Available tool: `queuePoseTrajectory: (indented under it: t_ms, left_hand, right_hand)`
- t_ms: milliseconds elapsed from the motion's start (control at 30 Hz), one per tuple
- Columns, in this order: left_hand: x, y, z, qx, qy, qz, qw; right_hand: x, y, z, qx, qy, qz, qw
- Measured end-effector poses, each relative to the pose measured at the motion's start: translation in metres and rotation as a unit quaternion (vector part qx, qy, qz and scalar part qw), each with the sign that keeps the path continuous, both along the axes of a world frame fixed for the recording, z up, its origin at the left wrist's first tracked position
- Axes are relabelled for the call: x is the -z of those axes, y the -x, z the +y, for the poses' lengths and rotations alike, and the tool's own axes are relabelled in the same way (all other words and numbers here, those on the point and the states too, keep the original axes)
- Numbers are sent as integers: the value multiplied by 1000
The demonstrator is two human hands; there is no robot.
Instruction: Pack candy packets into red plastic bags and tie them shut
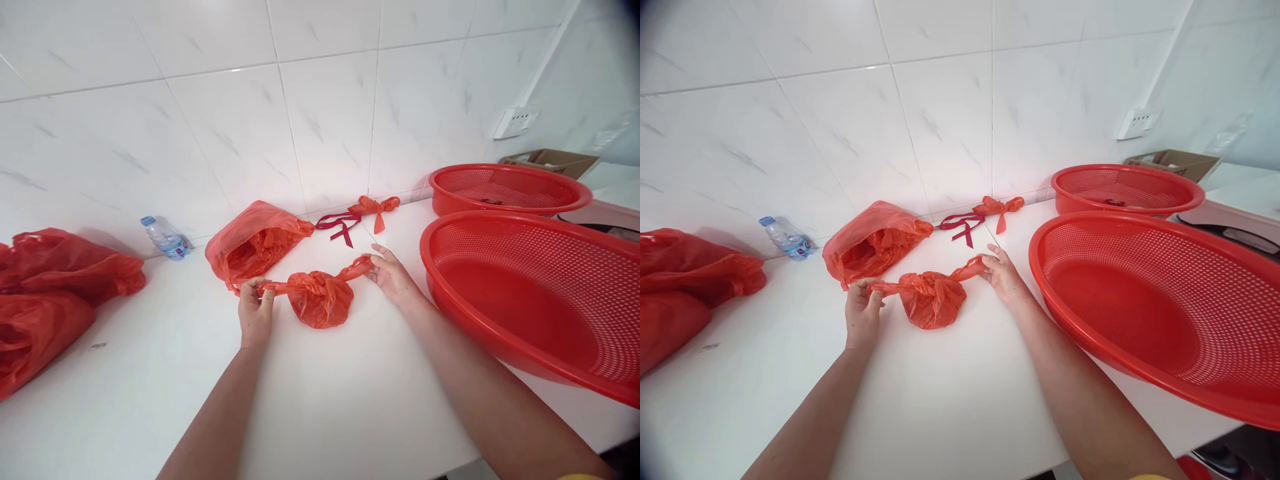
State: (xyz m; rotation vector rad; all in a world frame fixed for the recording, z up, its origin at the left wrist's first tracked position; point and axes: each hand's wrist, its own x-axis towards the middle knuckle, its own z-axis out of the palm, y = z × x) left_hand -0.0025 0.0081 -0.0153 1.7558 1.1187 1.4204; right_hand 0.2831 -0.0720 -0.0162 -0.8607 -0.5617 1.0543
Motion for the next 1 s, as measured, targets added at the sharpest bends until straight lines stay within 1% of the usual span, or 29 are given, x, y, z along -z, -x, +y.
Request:
queuePoseTrajectory:
  t_ms: [133,200,267,367,433,500,567,633,700,733,800,833,933,1000]
  left_hand:
    - [0,-3,-4,45,93,-98,990]
    - [1,-4,-5,58,124,-133,982]
    - [2,-7,-8,66,139,-147,977]
    - [1,-11,-13,61,145,-134,978]
    - [1,-12,-17,69,140,-119,981]
    - [2,-13,-21,99,115,-93,984]
    - [3,-14,-26,143,52,-43,988]
    - [5,-17,-32,175,-29,26,984]
    - [5,-21,-41,186,-87,86,975]
    - [5,-22,-45,184,-102,105,972]
    - [4,-21,-54,178,-108,115,971]
    - [3,-20,-57,173,-99,105,974]
    - [2,-7,-64,136,-36,32,989]
    - [2,4,-66,94,1,-38,995]
  right_hand:
    - [1,4,0,-7,35,14,999]
    - [1,5,0,-17,47,8,999]
    - [1,7,-1,-29,48,-5,998]
    - [-1,15,-3,-70,40,-59,995]
    - [-1,26,-2,-89,34,-102,990]
    - [0,39,-1,-70,39,-130,988]
    - [2,55,1,-32,49,-168,984]
    - [4,72,2,-12,44,-225,973]
    - [4,89,0,-20,26,-290,956]
    - [2,96,-2,-31,19,-319,947]
    - [-1,108,-8,-57,12,-364,930]
    - [-2,112,-11,-70,9,-376,924]
    - [-2,115,-17,-90,10,-381,920]
    - [1,113,-17,-77,26,-396,915]
